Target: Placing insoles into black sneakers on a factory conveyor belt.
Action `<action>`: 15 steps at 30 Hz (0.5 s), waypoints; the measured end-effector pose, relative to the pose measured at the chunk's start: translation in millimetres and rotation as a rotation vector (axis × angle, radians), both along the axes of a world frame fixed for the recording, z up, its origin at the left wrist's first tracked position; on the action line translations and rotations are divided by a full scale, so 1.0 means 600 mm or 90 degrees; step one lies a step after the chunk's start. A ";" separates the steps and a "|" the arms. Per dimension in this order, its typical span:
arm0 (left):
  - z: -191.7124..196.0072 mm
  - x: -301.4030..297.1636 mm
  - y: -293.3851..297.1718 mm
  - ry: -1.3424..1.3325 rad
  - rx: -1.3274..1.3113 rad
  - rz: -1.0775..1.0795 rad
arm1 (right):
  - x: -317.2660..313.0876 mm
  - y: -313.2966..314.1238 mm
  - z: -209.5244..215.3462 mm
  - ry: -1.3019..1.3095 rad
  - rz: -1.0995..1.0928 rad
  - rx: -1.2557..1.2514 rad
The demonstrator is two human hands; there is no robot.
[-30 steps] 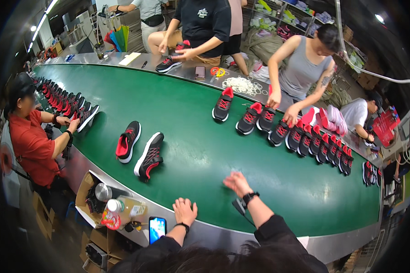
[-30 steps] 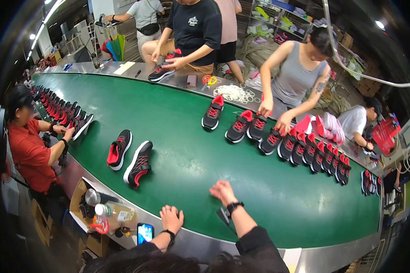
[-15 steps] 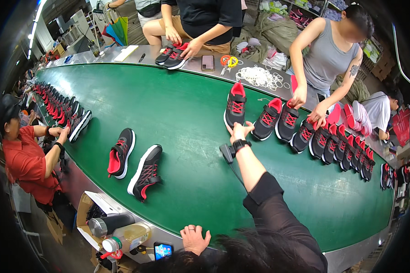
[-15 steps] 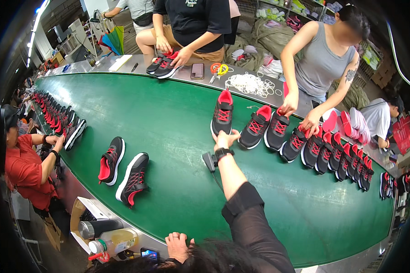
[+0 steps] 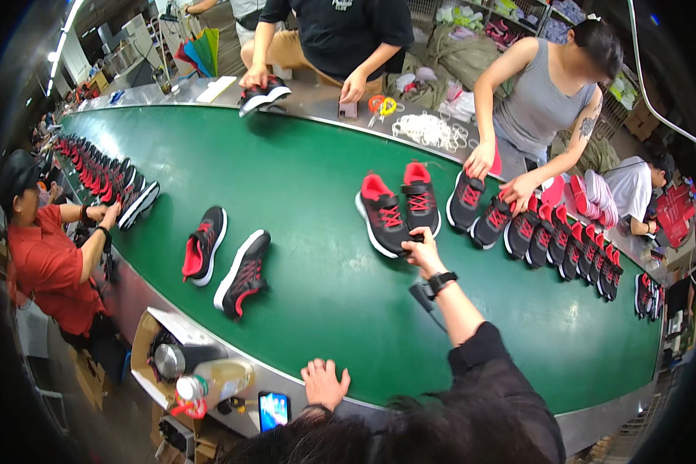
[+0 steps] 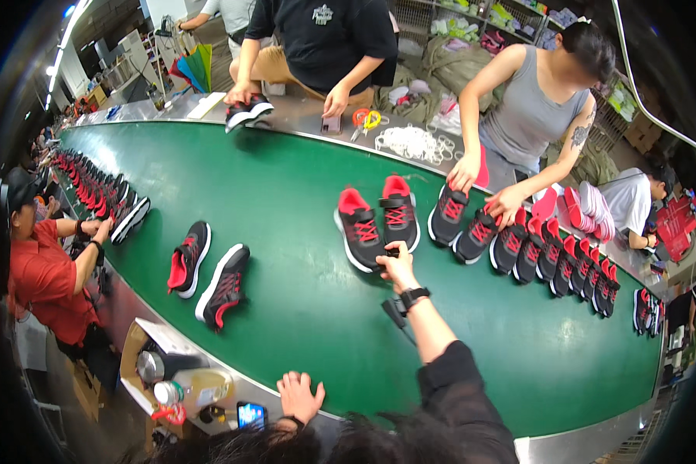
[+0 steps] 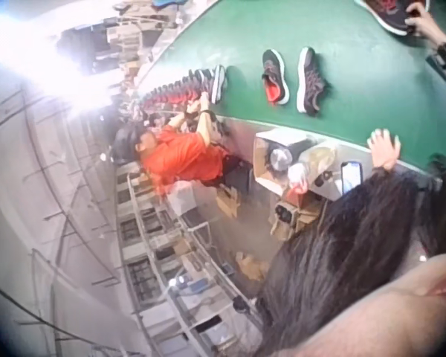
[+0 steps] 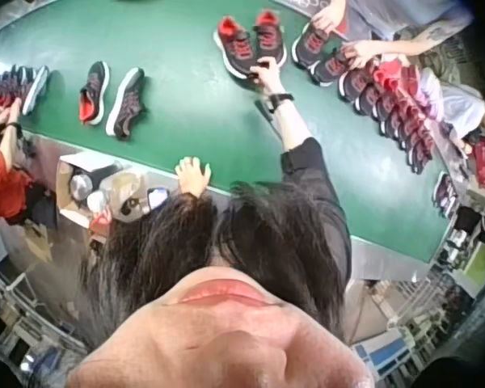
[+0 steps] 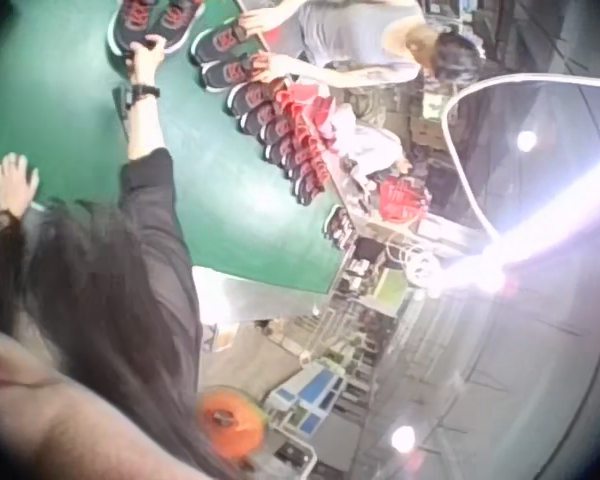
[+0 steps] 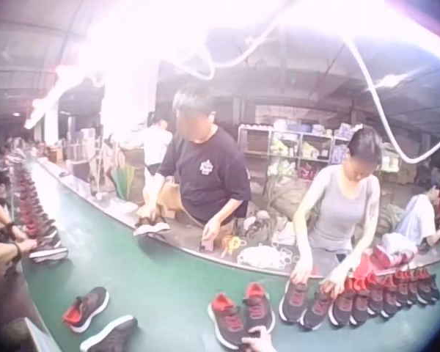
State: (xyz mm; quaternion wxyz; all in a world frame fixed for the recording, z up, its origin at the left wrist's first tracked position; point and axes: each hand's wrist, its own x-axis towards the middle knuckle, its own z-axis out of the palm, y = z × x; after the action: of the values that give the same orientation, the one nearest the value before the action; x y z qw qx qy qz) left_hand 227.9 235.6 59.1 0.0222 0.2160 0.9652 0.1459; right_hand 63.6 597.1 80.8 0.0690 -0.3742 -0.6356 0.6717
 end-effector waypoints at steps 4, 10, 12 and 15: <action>0.001 -0.001 0.001 -0.026 0.028 0.030 | 0.167 0.028 0.103 -0.082 0.474 0.084; -0.010 0.000 0.027 -0.017 0.064 0.042 | 0.325 0.009 0.116 0.003 0.417 0.416; -0.016 -0.003 0.023 -0.044 0.147 0.065 | 0.396 -0.017 0.105 0.008 0.238 0.490; -0.029 -0.035 0.035 -0.108 0.437 0.248 | 0.508 -0.040 0.082 -0.169 0.060 0.553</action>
State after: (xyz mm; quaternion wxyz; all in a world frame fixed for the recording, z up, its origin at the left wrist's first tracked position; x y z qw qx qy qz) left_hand 206.9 256.6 42.0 0.0005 0.0112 0.8782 0.4782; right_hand 368.2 572.9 130.2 0.1065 -0.3641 -0.8782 0.2913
